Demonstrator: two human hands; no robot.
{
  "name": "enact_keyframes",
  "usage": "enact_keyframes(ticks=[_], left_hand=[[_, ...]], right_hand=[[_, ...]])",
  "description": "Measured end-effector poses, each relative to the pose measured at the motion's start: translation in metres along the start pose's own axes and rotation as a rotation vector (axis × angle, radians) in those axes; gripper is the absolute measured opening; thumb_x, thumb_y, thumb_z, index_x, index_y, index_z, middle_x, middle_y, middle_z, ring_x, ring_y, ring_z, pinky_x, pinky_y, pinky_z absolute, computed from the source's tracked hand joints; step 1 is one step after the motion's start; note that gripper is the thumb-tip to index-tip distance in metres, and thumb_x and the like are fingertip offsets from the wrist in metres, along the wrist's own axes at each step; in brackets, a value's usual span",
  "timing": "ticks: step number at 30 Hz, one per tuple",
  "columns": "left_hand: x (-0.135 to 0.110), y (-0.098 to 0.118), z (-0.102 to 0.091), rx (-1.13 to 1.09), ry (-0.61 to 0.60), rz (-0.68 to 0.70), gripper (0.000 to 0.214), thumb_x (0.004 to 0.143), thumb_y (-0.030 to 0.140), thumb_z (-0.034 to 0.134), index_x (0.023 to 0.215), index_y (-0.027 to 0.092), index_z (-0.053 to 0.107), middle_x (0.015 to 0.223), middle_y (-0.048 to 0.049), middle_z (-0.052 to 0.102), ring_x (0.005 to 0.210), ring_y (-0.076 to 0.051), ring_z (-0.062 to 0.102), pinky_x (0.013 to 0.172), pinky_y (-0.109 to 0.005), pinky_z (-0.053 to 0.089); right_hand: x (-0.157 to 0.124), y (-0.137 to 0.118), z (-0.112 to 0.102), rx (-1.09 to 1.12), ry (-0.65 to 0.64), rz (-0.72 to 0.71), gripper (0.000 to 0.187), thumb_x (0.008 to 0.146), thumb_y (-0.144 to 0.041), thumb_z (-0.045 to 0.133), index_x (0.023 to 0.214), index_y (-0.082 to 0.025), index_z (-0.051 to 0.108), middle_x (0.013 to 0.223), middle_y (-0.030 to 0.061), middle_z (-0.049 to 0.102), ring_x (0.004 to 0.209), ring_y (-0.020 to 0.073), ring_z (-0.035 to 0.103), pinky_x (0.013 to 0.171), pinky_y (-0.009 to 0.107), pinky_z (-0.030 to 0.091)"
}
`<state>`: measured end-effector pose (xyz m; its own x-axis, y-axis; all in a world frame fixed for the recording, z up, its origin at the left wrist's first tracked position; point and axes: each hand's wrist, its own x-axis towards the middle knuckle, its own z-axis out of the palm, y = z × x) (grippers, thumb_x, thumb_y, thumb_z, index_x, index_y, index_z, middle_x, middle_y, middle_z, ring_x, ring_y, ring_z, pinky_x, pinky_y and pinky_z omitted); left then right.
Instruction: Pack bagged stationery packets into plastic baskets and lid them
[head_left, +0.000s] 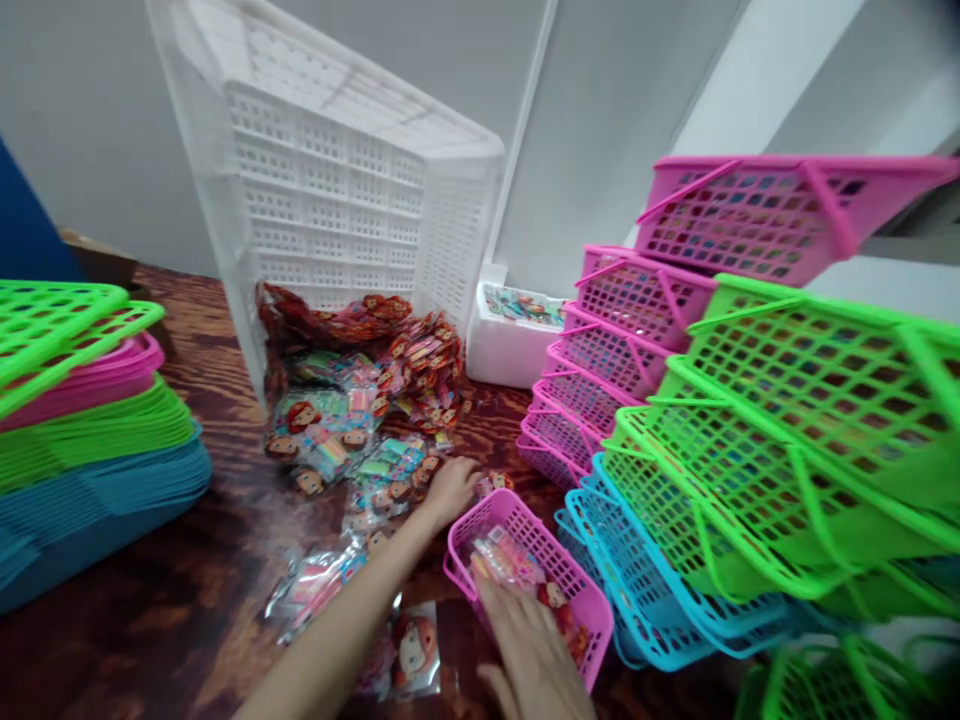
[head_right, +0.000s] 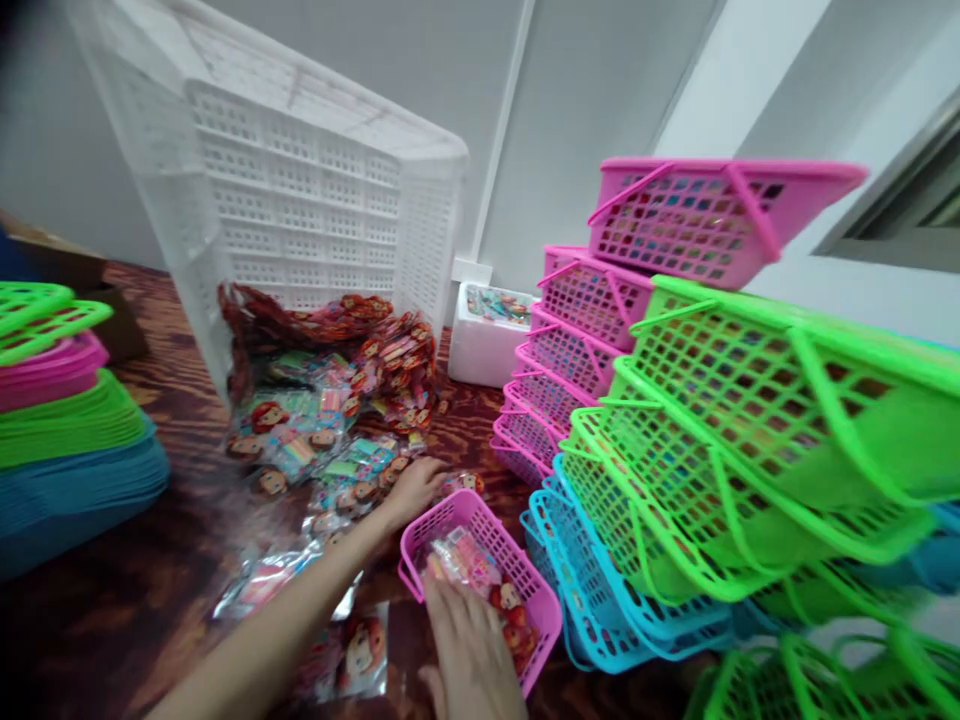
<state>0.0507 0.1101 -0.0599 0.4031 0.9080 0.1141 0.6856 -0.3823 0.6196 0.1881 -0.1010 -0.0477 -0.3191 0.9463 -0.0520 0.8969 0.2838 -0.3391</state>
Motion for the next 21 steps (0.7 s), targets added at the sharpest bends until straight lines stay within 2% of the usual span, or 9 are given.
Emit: enact_keyframes(ticks=[2, 4, 7, 12, 16, 18, 21], left_hand=[[0.009, 0.003, 0.013, 0.065, -0.046, -0.001, 0.029, 0.094, 0.034, 0.061, 0.117, 0.016, 0.062, 0.124, -0.0090, 0.061, 0.114, -0.025, 0.058, 0.099, -0.048, 0.047], [0.011, 0.001, 0.020, 0.117, -0.070, -0.035, 0.034, 0.093, 0.036, 0.063, 0.121, 0.017, 0.060, 0.128, -0.0100, 0.058, 0.116, -0.026, 0.057, 0.098, -0.051, 0.048], [0.004, -0.010, 0.017, 0.140, -0.080, -0.106, 0.034, 0.094, 0.035, 0.061, 0.122, 0.017, 0.059, 0.129, -0.0101, 0.058, 0.114, -0.026, 0.058, 0.097, -0.049, 0.049], [-0.029, -0.033, -0.013, 0.037, -0.047, -0.177, 0.027, 0.093, 0.033, 0.062, 0.115, 0.016, 0.061, 0.124, -0.0090, 0.059, 0.110, -0.024, 0.059, 0.094, -0.046, 0.050], [-0.065, -0.041, -0.043, -0.172, 0.088, -0.230, 0.016, 0.084, 0.024, 0.067, 0.096, 0.017, 0.059, 0.095, -0.0028, 0.063, 0.090, -0.018, 0.060, 0.083, -0.033, 0.049], [-0.089, -0.043, -0.059, -0.320, 0.173, -0.254, 0.021, 0.082, 0.027, 0.068, 0.095, 0.018, 0.054, 0.086, 0.0009, 0.061, 0.078, -0.014, 0.059, 0.073, -0.027, 0.047], [-0.134, -0.054, -0.075, -0.539, 0.259, -0.296, 0.042, 0.077, 0.038, 0.072, 0.106, 0.019, 0.048, 0.081, 0.0044, 0.057, 0.065, -0.011, 0.057, 0.061, -0.022, 0.044]], right_hand=[[-0.003, 0.004, 0.015, -0.102, 0.132, -0.024, 0.090, 0.081, -0.005, 0.052, 0.157, -0.035, 0.015, 0.150, 0.0009, 0.048, 0.131, 0.0270, 0.049, 0.108, 0.043, 0.041], [-0.003, 0.005, 0.022, -0.179, 0.243, -0.070, 0.091, 0.081, -0.001, 0.045, 0.157, -0.035, 0.008, 0.145, 0.0014, 0.053, 0.125, 0.0255, 0.054, 0.103, 0.041, 0.045], [-0.002, 0.001, 0.021, -0.236, 0.322, -0.120, 0.090, 0.082, 0.002, 0.038, 0.158, -0.031, 0.003, 0.142, 0.0038, 0.056, 0.121, 0.0257, 0.055, 0.101, 0.043, 0.044], [0.013, -0.009, 0.007, -0.226, 0.290, -0.081, 0.078, 0.085, 0.003, 0.031, 0.156, -0.025, 0.018, 0.130, 0.0076, 0.062, 0.114, 0.0253, 0.056, 0.097, 0.042, 0.045], [0.047, -0.002, -0.002, -0.268, 0.250, 0.033, 0.066, 0.087, 0.001, 0.030, 0.150, -0.017, 0.034, 0.121, 0.0128, 0.065, 0.107, 0.0290, 0.058, 0.089, 0.044, 0.046], [0.065, 0.003, -0.007, -0.276, 0.270, 0.056, 0.058, 0.090, -0.005, 0.032, 0.148, -0.012, 0.037, 0.126, 0.0178, 0.062, 0.113, 0.0330, 0.056, 0.090, 0.047, 0.045], [0.087, 0.001, -0.016, -0.212, 0.397, 0.042, 0.048, 0.096, -0.025, 0.039, 0.141, -0.009, 0.046, 0.132, 0.0226, 0.058, 0.125, 0.0380, 0.046, 0.099, 0.055, 0.040]])
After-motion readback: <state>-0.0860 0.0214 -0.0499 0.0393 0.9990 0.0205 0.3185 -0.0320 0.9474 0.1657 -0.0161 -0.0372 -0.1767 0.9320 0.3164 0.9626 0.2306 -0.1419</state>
